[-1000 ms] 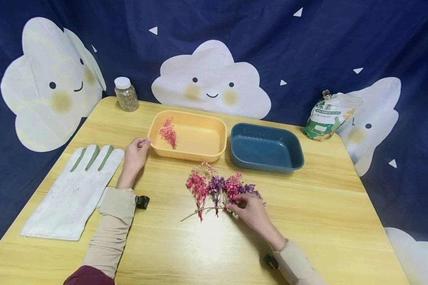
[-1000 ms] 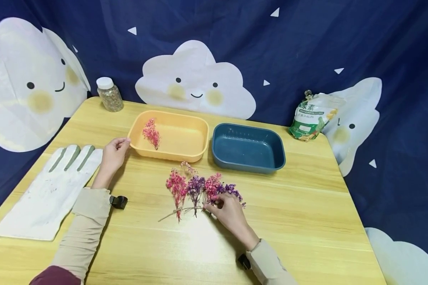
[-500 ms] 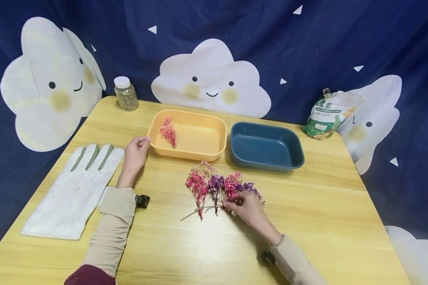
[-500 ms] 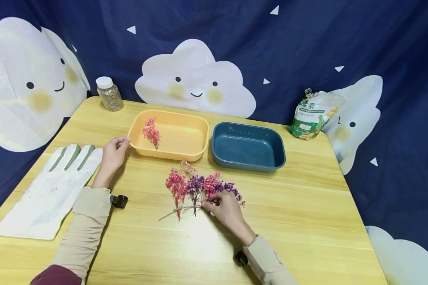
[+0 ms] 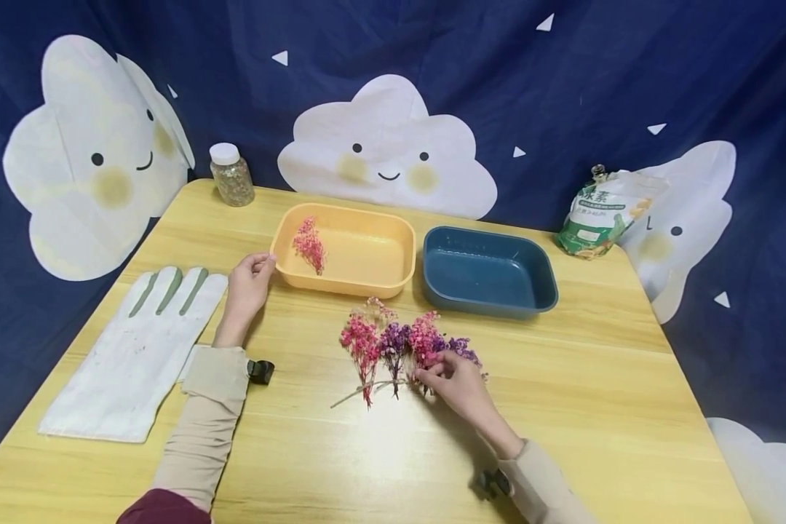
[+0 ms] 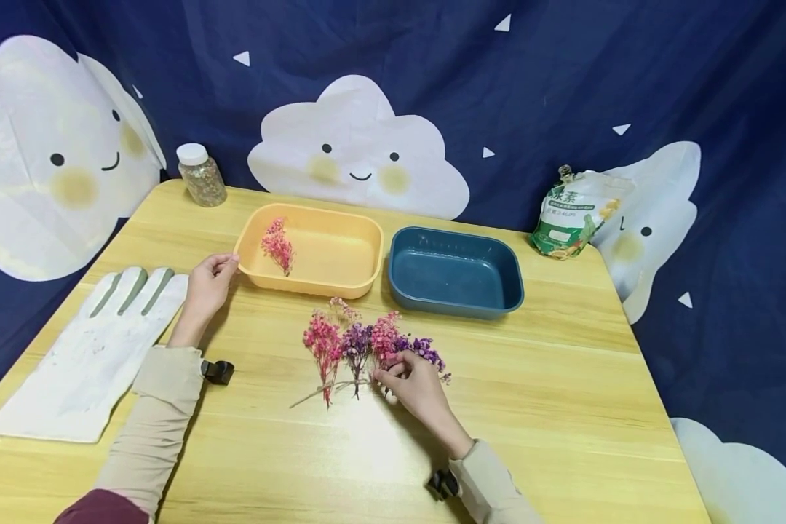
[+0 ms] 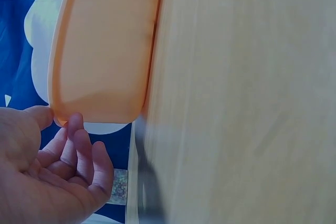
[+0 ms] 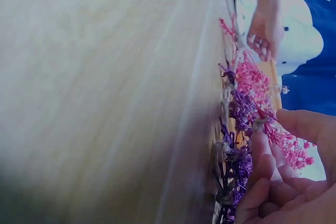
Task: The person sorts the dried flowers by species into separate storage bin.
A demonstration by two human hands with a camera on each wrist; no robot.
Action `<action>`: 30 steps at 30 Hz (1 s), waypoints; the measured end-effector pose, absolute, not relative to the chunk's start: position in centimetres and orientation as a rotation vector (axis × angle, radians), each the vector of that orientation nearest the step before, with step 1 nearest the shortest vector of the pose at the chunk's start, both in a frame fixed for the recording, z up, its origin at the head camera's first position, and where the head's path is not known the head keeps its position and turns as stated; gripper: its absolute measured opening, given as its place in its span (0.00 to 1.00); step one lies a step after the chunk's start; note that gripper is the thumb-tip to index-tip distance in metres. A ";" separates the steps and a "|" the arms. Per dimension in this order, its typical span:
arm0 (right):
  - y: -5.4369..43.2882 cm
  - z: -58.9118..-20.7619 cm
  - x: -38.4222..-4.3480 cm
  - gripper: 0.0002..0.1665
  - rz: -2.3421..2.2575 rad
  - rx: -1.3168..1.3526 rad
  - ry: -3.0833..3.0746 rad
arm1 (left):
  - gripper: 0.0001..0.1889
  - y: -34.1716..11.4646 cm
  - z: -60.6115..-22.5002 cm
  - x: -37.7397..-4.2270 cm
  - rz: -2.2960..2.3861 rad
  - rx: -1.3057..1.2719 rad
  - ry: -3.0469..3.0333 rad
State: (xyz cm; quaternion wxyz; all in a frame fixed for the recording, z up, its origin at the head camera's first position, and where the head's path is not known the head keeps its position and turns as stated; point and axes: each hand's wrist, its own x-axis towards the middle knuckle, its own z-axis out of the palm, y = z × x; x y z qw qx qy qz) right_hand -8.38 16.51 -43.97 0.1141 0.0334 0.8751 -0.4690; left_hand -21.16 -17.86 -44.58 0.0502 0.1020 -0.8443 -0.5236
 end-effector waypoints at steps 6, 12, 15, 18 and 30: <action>16.7 -43.8 -8.6 0.12 -1.502 0.204 2.446 | 0.28 -17.9 -44.7 -21.1 -1.605 0.308 -2.566; 17.0 -43.5 -8.6 0.13 -1.553 0.214 2.425 | 0.27 -18.0 -44.6 -21.2 -1.612 0.299 -2.562; 16.9 -43.3 -8.6 0.12 -1.550 0.216 2.434 | 0.27 -18.0 -44.7 -21.2 -1.611 0.305 -2.563; 16.9 -43.1 -8.7 0.11 -1.520 0.224 2.483 | 0.27 -18.0 -44.7 -21.2 -1.611 0.310 -2.563; 16.1 -41.8 -10.9 0.15 -1.588 0.141 2.582 | 0.28 -17.8 -44.6 -21.1 -1.613 0.309 -2.549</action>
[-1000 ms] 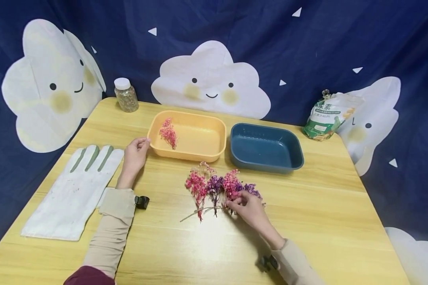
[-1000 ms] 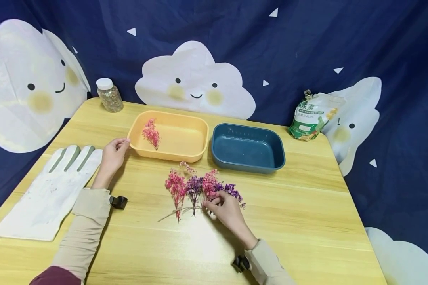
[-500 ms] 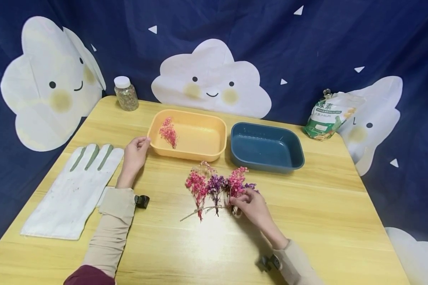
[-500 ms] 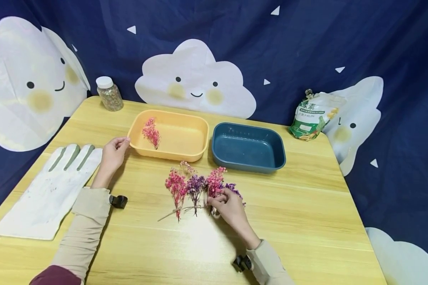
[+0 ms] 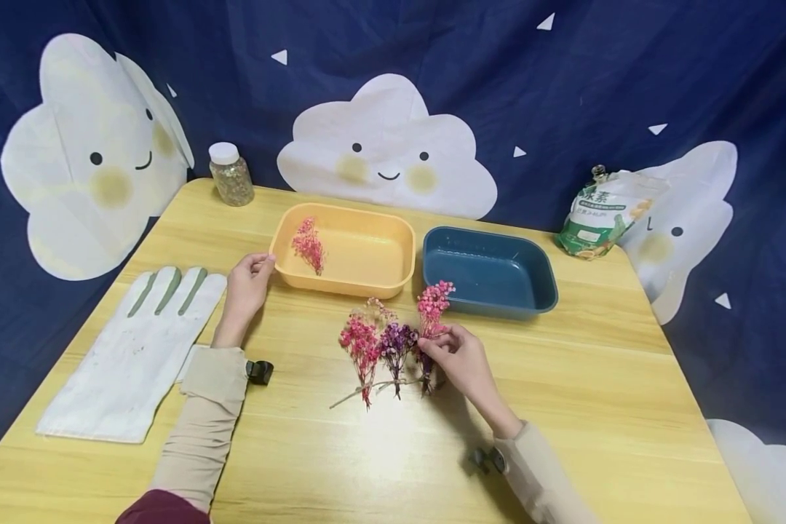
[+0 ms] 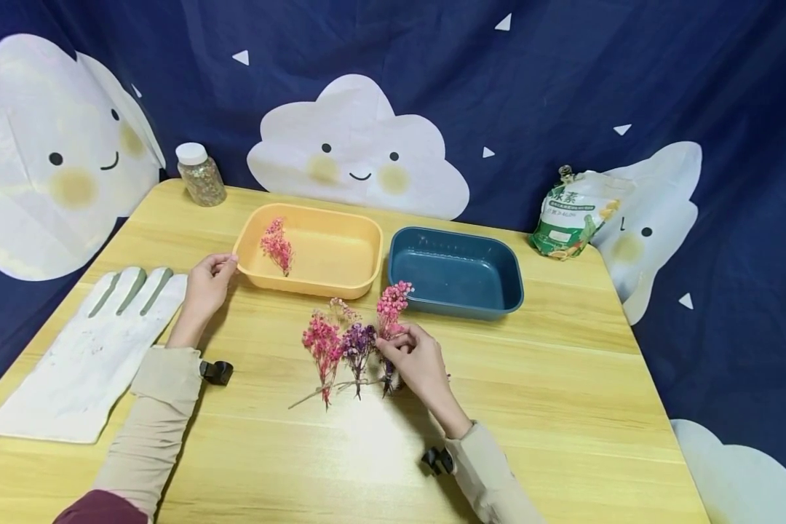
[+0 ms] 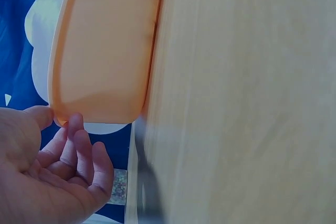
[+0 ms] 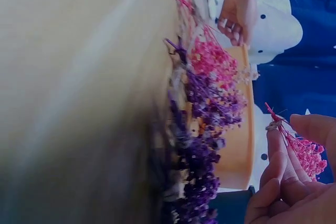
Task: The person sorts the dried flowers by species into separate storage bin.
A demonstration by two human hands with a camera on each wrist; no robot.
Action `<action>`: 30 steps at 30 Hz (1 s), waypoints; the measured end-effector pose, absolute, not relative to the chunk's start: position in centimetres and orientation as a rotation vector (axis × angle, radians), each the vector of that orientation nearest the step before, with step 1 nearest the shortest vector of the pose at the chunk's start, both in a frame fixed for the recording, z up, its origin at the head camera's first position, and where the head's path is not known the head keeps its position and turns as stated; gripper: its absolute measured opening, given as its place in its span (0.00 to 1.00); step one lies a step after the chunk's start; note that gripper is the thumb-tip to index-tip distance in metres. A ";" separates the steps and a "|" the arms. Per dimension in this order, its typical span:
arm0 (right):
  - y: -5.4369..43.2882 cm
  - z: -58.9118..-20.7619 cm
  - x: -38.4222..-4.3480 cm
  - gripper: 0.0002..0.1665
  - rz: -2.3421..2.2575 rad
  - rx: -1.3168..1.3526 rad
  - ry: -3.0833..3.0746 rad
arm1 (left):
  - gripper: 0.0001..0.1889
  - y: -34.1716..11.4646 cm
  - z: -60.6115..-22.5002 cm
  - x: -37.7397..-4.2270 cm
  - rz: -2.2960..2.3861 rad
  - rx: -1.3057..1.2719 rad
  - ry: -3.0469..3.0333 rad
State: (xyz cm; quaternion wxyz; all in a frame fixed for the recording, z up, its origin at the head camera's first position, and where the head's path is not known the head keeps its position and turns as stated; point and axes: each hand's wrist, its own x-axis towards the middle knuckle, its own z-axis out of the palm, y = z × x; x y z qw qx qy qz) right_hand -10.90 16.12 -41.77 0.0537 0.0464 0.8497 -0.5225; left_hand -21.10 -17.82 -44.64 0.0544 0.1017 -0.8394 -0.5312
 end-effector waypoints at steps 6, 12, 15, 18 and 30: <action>15.2 -40.5 -13.1 0.15 -1.597 0.039 2.647 | 0.28 -18.0 -44.5 -21.1 -1.607 0.309 -2.545; 13.7 -39.2 -16.0 0.15 -1.588 -0.022 2.661 | 0.28 -18.2 -44.5 -21.1 -1.612 0.297 -2.543; 12.7 -39.0 -17.5 0.15 -1.580 -0.024 2.641 | 0.28 -18.3 -44.6 -21.1 -1.615 0.302 -2.550; 11.6 -38.8 -18.7 0.16 -1.561 -0.017 2.631 | 0.28 -18.4 -44.6 -21.1 -1.619 0.309 -2.556; 7.4 -39.0 -22.7 0.16 -1.402 -0.152 2.667 | 0.26 -18.0 -44.7 -21.0 -1.620 0.303 -2.548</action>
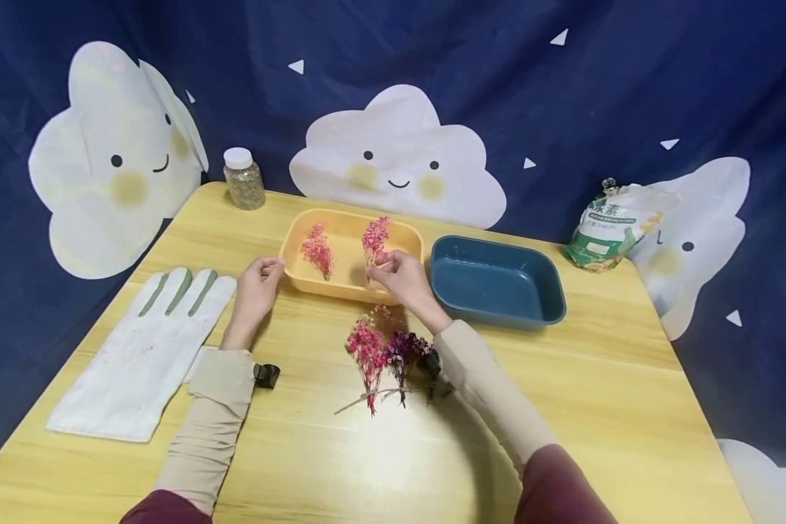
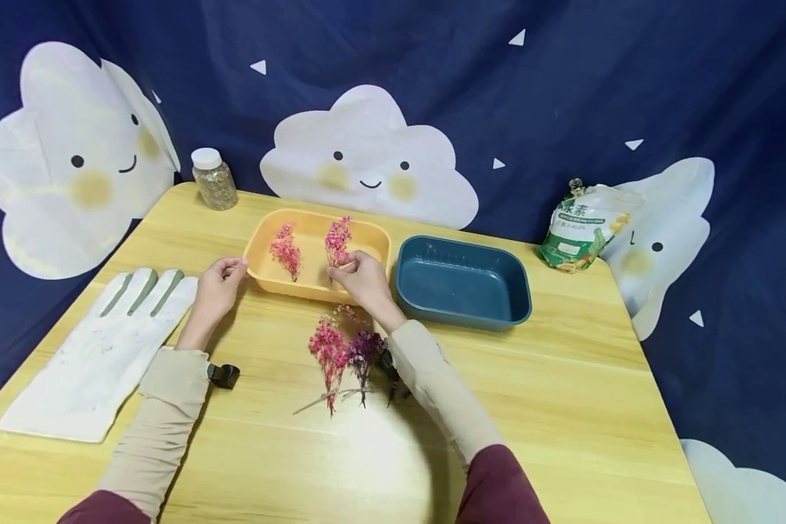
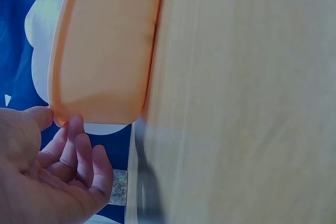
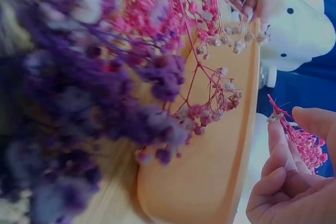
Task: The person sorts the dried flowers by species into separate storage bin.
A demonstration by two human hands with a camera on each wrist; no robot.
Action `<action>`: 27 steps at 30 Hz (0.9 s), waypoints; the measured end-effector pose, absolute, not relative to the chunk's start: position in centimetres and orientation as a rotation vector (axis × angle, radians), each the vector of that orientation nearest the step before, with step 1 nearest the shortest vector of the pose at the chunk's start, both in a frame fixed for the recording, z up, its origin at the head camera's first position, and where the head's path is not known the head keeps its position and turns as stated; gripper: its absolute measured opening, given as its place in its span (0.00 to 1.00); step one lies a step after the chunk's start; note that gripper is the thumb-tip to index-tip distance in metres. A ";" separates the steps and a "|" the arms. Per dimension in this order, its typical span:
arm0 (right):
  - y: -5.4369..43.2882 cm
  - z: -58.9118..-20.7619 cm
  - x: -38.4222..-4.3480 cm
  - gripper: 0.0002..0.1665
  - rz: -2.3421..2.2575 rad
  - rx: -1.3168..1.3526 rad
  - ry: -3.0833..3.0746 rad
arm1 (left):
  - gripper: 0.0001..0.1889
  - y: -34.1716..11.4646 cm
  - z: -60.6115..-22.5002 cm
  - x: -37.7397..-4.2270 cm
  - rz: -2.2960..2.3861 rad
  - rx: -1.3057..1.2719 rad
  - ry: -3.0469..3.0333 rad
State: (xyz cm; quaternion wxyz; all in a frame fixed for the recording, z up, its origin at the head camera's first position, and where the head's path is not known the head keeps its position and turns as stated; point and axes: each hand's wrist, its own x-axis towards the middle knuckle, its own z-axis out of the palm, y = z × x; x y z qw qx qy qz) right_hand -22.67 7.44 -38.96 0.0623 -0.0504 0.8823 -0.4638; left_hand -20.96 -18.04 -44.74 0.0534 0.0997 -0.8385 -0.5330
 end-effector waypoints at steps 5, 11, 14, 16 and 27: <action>6.1 -39.2 -23.7 0.15 -1.399 -0.147 2.625 | 0.27 -18.1 -44.8 -20.8 -1.616 0.301 -2.553; 4.7 -39.8 -24.8 0.14 -1.311 -0.154 2.620 | 0.26 -18.0 -44.7 -20.9 -1.617 0.307 -2.552; 4.4 -40.1 -25.1 0.13 -1.322 -0.141 2.579 | 0.25 -17.8 -44.6 -20.9 -1.638 0.315 -2.545; 4.3 -40.3 -25.2 0.12 -1.329 -0.134 2.551 | 0.25 -17.7 -44.7 -21.0 -1.643 0.319 -2.544; 4.0 -41.1 -25.2 0.15 -1.267 -0.158 2.547 | 0.26 -17.9 -44.6 -20.9 -1.619 0.342 -2.553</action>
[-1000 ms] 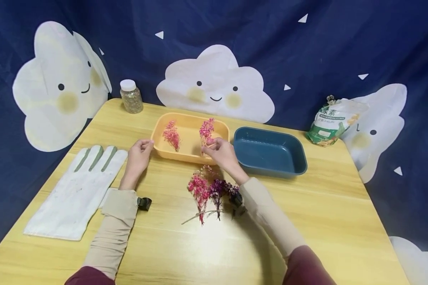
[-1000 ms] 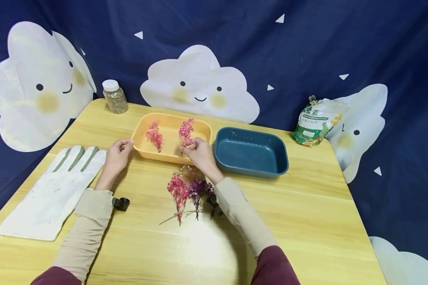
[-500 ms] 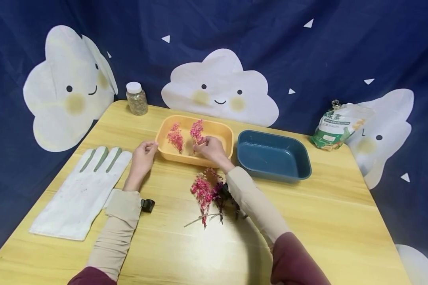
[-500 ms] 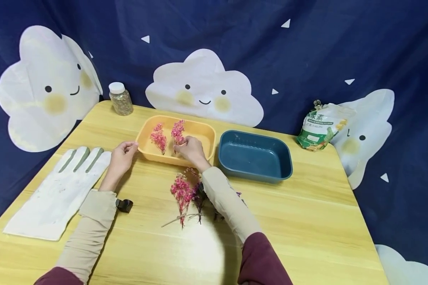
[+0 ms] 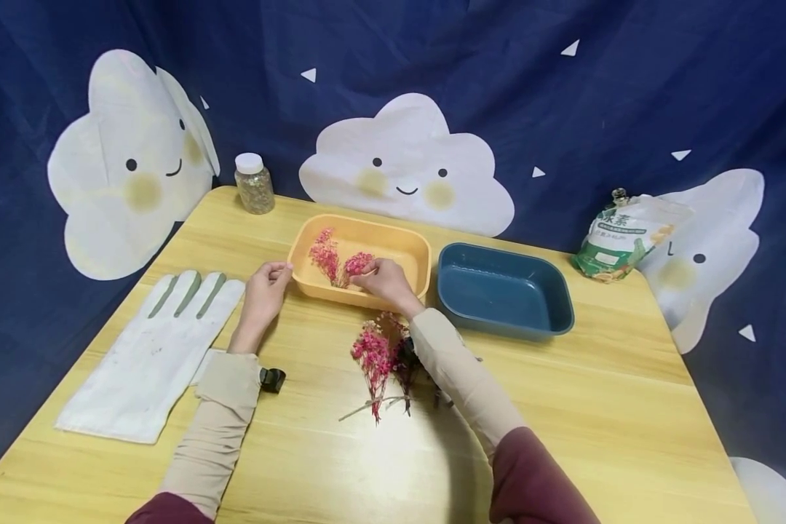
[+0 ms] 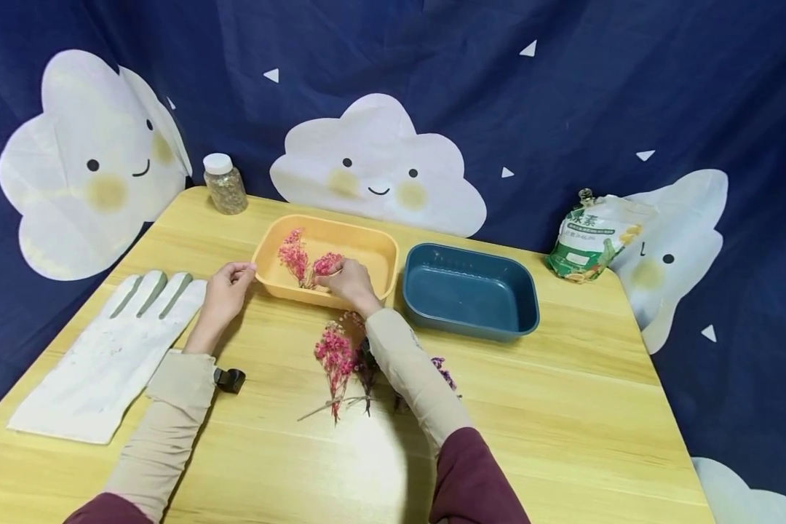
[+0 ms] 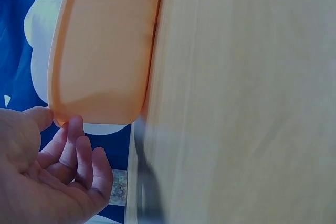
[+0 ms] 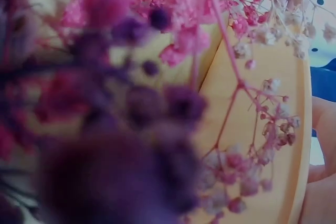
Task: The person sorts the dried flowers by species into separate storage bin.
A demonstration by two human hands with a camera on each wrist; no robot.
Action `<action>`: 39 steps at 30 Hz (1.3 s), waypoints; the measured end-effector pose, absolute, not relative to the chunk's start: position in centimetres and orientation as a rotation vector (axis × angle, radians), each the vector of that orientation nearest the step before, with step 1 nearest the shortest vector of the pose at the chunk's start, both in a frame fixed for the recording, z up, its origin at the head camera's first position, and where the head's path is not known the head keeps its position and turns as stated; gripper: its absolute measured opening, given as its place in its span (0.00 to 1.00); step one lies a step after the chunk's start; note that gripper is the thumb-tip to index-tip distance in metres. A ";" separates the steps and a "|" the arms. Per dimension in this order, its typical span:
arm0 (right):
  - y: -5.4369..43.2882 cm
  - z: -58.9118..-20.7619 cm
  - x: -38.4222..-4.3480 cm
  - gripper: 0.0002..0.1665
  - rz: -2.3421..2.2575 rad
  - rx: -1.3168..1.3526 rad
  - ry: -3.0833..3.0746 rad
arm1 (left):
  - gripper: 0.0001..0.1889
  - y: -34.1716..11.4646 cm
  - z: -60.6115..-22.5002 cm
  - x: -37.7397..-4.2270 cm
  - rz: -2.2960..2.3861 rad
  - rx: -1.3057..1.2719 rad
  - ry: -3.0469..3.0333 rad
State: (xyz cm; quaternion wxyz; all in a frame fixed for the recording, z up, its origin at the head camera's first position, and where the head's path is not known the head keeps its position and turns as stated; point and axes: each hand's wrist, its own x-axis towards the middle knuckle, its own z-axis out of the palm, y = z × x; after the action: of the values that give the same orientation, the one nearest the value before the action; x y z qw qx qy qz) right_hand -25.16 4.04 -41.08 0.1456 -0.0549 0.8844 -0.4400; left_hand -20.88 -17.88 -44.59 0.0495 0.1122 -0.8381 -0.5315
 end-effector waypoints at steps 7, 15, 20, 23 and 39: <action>4.6 -41.0 -24.8 0.14 -1.329 -0.149 2.530 | 0.26 -17.8 -44.8 -20.8 -1.615 0.346 -2.565; 5.1 -40.1 -23.8 0.16 -1.340 -0.189 2.606 | 0.26 -17.9 -45.1 -20.8 -1.611 0.345 -2.566; 5.6 -39.7 -22.9 0.15 -1.327 -0.236 2.679 | 0.26 -17.9 -45.1 -20.7 -1.606 0.339 -2.568; 5.9 -39.6 -22.4 0.16 -1.354 -0.247 2.687 | 0.26 -17.9 -45.1 -20.7 -1.601 0.336 -2.575; 8.7 -39.9 -17.7 0.15 -1.466 -0.289 2.721 | 0.26 -17.7 -44.5 -20.8 -1.601 0.331 -2.556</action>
State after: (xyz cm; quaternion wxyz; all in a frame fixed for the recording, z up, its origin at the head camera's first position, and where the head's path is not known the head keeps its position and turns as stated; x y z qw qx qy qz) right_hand -17.70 8.75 -39.90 0.0186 -0.0932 0.8764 -0.4720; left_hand -20.78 -17.75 -44.54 0.0537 0.1089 -0.8412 -0.5269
